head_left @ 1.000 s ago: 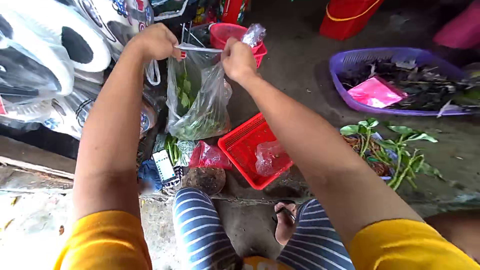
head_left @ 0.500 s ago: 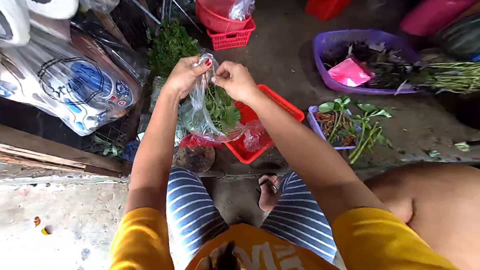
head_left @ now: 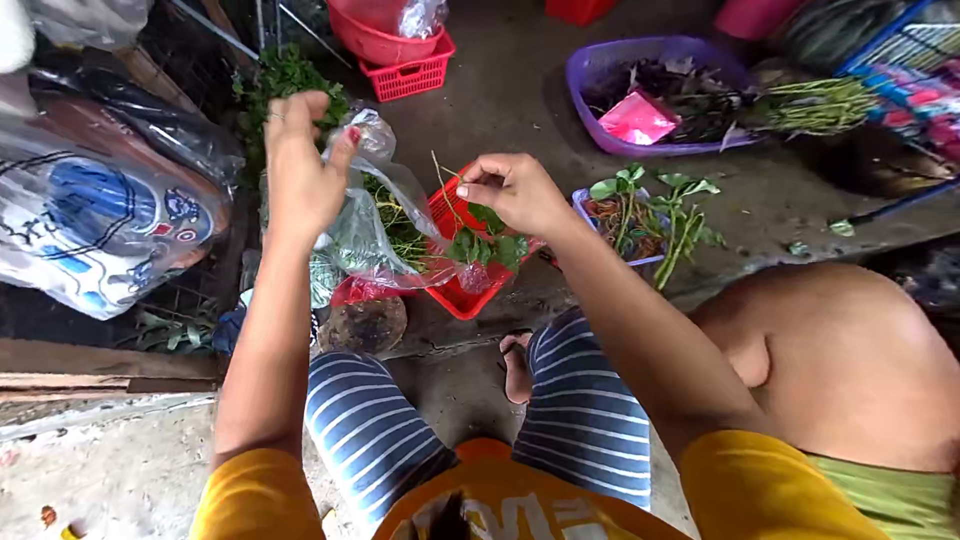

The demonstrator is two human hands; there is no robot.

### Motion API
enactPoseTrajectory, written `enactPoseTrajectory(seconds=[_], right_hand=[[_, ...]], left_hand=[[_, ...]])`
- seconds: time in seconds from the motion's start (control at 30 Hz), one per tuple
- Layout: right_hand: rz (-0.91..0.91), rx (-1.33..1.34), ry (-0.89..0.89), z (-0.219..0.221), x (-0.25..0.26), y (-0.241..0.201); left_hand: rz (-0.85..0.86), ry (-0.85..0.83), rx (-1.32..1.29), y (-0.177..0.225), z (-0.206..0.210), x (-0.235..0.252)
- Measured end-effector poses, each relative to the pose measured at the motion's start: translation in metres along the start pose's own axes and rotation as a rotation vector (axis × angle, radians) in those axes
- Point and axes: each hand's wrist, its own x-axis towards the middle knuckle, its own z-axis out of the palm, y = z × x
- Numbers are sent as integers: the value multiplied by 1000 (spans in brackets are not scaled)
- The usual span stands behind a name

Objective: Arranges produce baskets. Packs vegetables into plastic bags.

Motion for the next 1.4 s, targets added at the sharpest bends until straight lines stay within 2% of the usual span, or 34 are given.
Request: enactPoseTrajectory(seconds=[0.07, 0.17, 0.23, 0.3, 0.37, 0.43, 0.5, 0.53, 0.57, 0.63, 0.7, 0.77, 0.83, 0.93, 1.0, 1.1, 1.17, 1.3, 1.33, 1.4], right_hand=[[-49, 86, 65, 1, -9, 7], [-98, 197, 102, 10, -20, 14], [-109, 236, 115, 16, -25, 21], [-93, 232, 153, 20, -30, 31], [-16, 196, 203, 16, -35, 40], [186, 301, 200, 13, -47, 47], [420, 601, -60, 13, -53, 50], [484, 787, -197, 18, -54, 52], [512, 959, -247, 24, -55, 51], [544, 1182, -183, 27, -55, 48], [521, 1213, -88, 24, -53, 50], [494, 1170, 14, 15, -56, 50], [399, 1056, 62, 9, -60, 47], [258, 915, 106, 6, -68, 45], [181, 815, 141, 8, -71, 44], [106, 775, 140, 18, -67, 46], [124, 814, 99, 25, -65, 47], [283, 804, 12, 29, -67, 49], [309, 764, 32, 27, -70, 49], [296, 550, 214, 22, -77, 45]], left_hand=[[50, -162, -263, 20, 23, -16], [30, -376, -599, 32, 70, -24], [-31, -422, -847, 38, 94, -25], [-68, -387, -982, 40, 108, -29], [5, -253, -915, 37, 110, -35], [137, -80, -736, 33, 112, -48], [240, 34, -578, 36, 124, -61], [275, 53, -494, 39, 135, -70], [303, 55, -408, 42, 147, -80], [370, 106, -285, 47, 175, -98], [406, 127, -258, 47, 195, -113], [420, 32, -292, 43, 199, -128], [359, -89, -383, 38, 186, -137], [153, -169, -614, 33, 161, -134], [26, -271, -631, 33, 149, -124], [-100, -518, -631, 41, 144, -105], [-134, -535, -718, 44, 151, -100], [-222, -471, -941, 39, 167, -102], [-263, -467, -982, 38, 169, -103], [-355, -472, -1022, 38, 166, -99]])
